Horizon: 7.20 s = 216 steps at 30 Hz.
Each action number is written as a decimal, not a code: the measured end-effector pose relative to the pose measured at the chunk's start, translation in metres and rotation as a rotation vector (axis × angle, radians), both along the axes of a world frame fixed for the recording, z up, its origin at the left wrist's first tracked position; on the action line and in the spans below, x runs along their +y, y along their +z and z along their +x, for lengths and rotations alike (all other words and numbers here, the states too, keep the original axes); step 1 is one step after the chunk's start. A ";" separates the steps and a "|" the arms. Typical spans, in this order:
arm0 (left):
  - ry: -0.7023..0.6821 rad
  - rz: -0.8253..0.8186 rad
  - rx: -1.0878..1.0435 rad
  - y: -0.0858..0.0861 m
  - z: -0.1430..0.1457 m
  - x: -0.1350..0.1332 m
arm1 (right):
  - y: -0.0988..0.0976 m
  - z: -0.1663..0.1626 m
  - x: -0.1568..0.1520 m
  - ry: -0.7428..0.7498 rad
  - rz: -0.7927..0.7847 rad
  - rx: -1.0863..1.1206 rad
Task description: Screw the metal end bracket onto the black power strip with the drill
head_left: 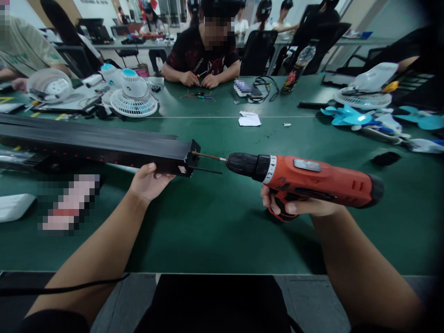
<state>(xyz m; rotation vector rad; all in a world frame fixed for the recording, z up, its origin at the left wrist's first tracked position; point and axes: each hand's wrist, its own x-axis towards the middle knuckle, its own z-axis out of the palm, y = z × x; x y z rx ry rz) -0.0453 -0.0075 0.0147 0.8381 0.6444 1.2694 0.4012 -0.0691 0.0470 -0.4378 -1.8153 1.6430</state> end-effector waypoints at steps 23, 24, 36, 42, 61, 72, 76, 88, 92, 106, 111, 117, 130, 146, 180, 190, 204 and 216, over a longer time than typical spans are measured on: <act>-0.017 0.011 -0.007 0.000 -0.001 0.002 | -0.002 0.003 0.000 0.014 -0.002 -0.018; -0.017 0.011 -0.008 0.000 -0.001 0.001 | -0.002 0.003 0.000 0.015 -0.006 -0.019; 0.002 -0.005 -0.023 -0.002 -0.001 0.002 | 0.000 -0.002 -0.002 -0.032 0.029 -0.003; -0.005 -0.012 -0.035 0.002 0.000 0.000 | -0.003 0.001 -0.002 -0.042 0.021 0.005; 0.003 -0.015 -0.026 0.002 0.001 0.000 | 0.001 0.001 0.000 -0.001 0.060 -0.044; 0.003 -0.016 -0.059 0.001 0.001 0.000 | 0.002 0.001 0.001 0.013 0.051 -0.050; 0.052 0.000 -0.056 0.003 0.005 -0.002 | 0.001 0.001 0.001 0.023 0.026 -0.038; 0.092 0.049 -0.011 0.003 0.010 -0.004 | -0.001 0.001 0.001 0.024 0.023 -0.007; 0.112 0.048 -0.045 -0.001 0.008 -0.002 | -0.002 0.002 0.000 0.012 0.018 -0.004; 0.104 0.037 -0.056 -0.002 0.005 -0.002 | 0.000 0.000 0.001 0.000 0.022 -0.031; 0.120 0.041 -0.060 -0.002 0.006 -0.002 | 0.002 0.000 0.000 -0.015 0.051 -0.047; 0.126 0.041 -0.034 -0.002 0.008 -0.003 | 0.001 0.001 -0.001 -0.042 0.072 -0.036; 0.126 0.048 -0.034 -0.004 0.007 -0.003 | 0.003 0.000 -0.004 -0.005 0.020 -0.092; 0.107 0.029 -0.048 -0.002 0.007 -0.004 | 0.006 -0.002 -0.003 0.004 0.055 -0.086; 0.103 0.054 -0.065 0.000 0.008 -0.005 | 0.009 -0.005 -0.003 0.036 0.029 -0.052; 0.083 0.057 -0.044 0.005 0.009 -0.007 | 0.007 -0.005 -0.004 0.012 0.010 -0.046; 0.105 0.044 -0.025 0.002 0.010 -0.007 | 0.003 -0.002 -0.003 0.024 0.008 -0.038; 0.094 0.041 -0.049 0.006 0.011 -0.008 | 0.005 -0.002 -0.002 0.025 0.046 -0.064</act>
